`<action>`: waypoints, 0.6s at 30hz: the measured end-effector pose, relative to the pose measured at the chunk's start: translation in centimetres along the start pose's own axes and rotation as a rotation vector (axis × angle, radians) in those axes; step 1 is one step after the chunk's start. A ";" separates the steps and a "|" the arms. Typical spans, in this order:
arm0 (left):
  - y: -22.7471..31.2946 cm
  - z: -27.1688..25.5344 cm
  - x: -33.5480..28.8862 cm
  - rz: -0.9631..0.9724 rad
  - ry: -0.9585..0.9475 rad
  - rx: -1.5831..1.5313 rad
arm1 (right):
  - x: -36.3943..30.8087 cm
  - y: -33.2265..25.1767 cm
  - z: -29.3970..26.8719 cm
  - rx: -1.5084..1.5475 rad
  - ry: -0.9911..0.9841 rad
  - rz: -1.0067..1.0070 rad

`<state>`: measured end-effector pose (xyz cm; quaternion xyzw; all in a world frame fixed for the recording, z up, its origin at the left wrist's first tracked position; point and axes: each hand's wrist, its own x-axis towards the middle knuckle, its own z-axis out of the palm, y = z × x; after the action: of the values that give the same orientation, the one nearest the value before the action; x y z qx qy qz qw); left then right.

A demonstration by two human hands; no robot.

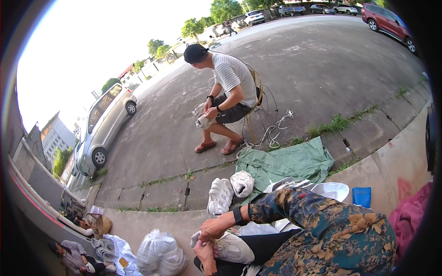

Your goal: Assembling shoe components by hand and organizing them into stacks and plastic bags.

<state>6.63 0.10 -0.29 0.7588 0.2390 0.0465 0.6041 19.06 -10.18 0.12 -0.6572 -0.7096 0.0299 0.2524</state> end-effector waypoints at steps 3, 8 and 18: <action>-0.6 -1.2 -0.2 0.006 -0.006 0.064 | 0.9 -0.8 0.2 0.014 -0.040 -0.032; -3.3 -2.1 -0.4 0.246 0.229 0.403 | 0.7 -2.4 -0.6 0.050 -0.012 0.031; -6.3 -13.6 -9.3 -0.271 0.417 -0.077 | 2.2 -2.9 -0.6 0.309 0.300 0.191</action>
<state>-8.36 9.36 -0.57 0.6704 0.4561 0.1296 0.5707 16.66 -8.65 2.45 -0.6722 -0.5857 0.0640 0.4484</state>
